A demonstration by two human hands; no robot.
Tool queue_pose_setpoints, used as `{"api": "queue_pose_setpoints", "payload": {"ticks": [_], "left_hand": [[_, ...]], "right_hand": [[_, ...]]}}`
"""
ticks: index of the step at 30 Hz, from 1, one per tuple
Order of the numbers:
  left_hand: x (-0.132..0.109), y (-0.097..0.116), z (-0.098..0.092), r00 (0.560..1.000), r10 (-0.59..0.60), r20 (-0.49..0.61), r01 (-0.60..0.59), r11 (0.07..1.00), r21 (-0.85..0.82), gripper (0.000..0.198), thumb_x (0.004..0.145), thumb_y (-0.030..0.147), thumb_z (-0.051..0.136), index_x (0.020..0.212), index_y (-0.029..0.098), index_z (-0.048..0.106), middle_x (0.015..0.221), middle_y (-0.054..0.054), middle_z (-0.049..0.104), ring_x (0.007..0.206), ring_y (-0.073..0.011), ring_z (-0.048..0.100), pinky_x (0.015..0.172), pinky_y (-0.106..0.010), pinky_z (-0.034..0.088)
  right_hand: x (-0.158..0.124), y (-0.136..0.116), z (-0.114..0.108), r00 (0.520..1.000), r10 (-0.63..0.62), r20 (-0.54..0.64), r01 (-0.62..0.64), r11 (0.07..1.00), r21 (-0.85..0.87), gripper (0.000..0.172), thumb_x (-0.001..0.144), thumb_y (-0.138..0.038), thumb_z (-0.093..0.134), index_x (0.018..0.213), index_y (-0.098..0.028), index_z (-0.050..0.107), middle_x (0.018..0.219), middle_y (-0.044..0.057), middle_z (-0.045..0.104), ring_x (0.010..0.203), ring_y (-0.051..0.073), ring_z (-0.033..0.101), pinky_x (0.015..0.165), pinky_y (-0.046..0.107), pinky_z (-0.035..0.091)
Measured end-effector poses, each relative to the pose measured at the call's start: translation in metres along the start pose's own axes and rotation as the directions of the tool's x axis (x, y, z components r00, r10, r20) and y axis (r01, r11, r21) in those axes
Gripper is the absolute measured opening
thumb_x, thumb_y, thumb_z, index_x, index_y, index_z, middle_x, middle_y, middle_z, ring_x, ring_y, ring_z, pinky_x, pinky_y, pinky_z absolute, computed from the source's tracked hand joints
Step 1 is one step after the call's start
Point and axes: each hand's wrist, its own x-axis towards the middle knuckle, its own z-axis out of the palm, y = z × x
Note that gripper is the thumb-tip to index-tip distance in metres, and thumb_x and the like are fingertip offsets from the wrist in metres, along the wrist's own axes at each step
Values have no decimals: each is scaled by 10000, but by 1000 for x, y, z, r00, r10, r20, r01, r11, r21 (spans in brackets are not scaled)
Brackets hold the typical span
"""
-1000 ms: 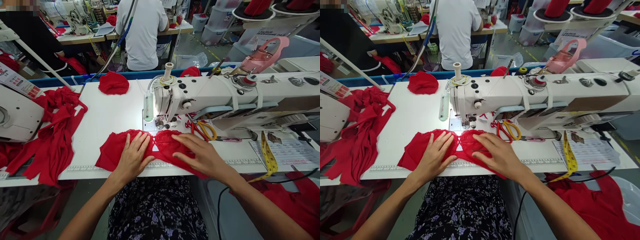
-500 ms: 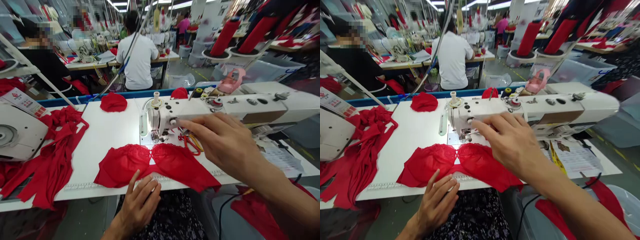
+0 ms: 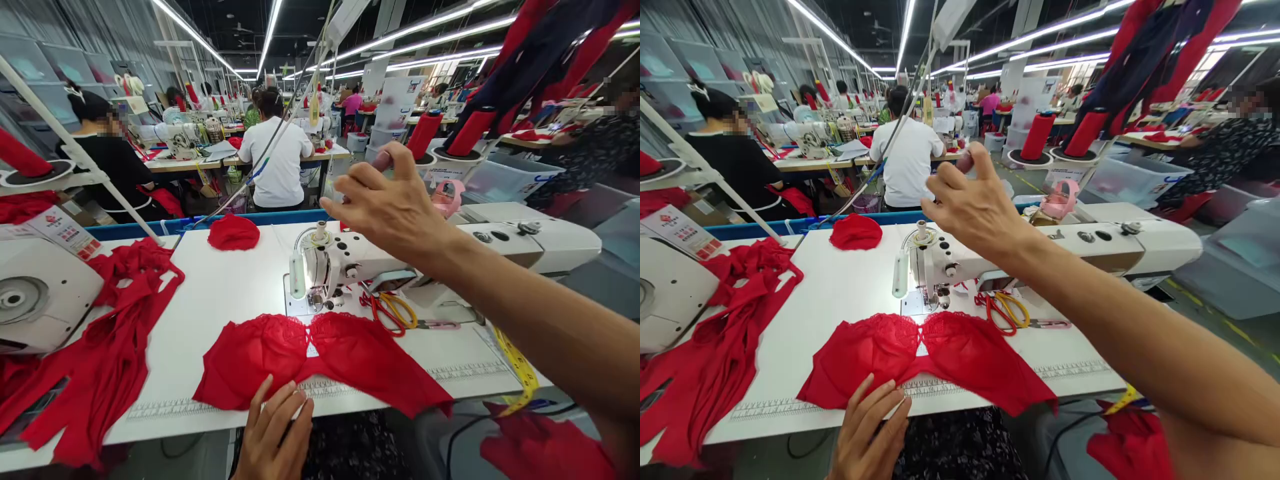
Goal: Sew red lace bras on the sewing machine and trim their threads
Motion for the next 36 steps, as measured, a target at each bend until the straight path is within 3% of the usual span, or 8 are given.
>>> {"api": "queue_pose_setpoints", "payload": {"ticks": [5,10,13,16,19,24,28,36], "left_hand": [[4,-3,-5,995,-67,74,70,997,-34,407,830,-12,630,1201,152,650,1052,-105,701,1082,-246,651,974,-444,550],[8,-11,-9,934,-356,13,352,919,-176,429,855,-47,597,1229,163,613,1031,-82,682,971,-179,673,840,-299,597],[16,-22,-5,895,-444,36,443,875,-194,363,878,-8,602,1189,179,628,1014,-46,695,925,-148,687,852,-259,591],[23,-38,11,924,-350,156,377,902,-209,363,925,24,545,1238,198,599,1085,-36,708,1015,-140,681,944,-259,563],[23,-56,30,907,-184,379,272,943,-193,423,971,136,521,1388,181,477,1288,-87,650,1227,-184,597,1084,-362,488],[22,-72,36,719,-162,676,209,978,11,655,967,452,528,1518,182,300,1523,-111,447,1465,-290,304,1206,-611,201],[26,-74,31,653,-183,735,175,981,89,712,958,558,479,1545,227,251,1597,-64,325,1492,-295,226,1211,-639,50],[27,-77,31,624,-218,751,154,976,155,802,914,655,473,1559,261,203,1636,-49,215,1506,-325,156,1171,-685,-66]], "right_hand": [[3,-18,-6,987,-121,107,103,982,159,554,1056,-308,125,1145,-186,657,1244,-35,638,1259,201,520,996,550,387],[-96,-86,29,963,124,-241,-26,928,372,288,977,-145,495,1206,-224,650,1112,54,713,1065,174,649,894,356,554],[-161,-130,76,983,170,64,-171,758,630,331,960,-56,421,1185,-174,634,1043,85,714,951,155,681,812,294,612],[-191,-150,116,962,218,164,-270,665,696,353,974,-84,427,1266,-196,591,1136,83,699,1067,182,658,930,368,589],[-197,-148,136,968,139,211,-249,654,715,411,981,-223,517,1391,-206,501,1297,99,639,1243,225,573,1058,450,512],[-200,-127,146,949,-24,315,-217,676,705,638,945,-424,585,1496,-188,367,1466,130,503,1397,265,420,1154,520,385],[-201,-122,148,936,-82,343,-198,685,701,709,939,-454,582,1539,-220,285,1485,114,483,1412,273,393,1169,535,349],[-201,-123,150,925,-107,365,-191,699,689,751,928,-518,568,1544,-208,269,1502,111,456,1431,269,355,1195,528,297]]}}
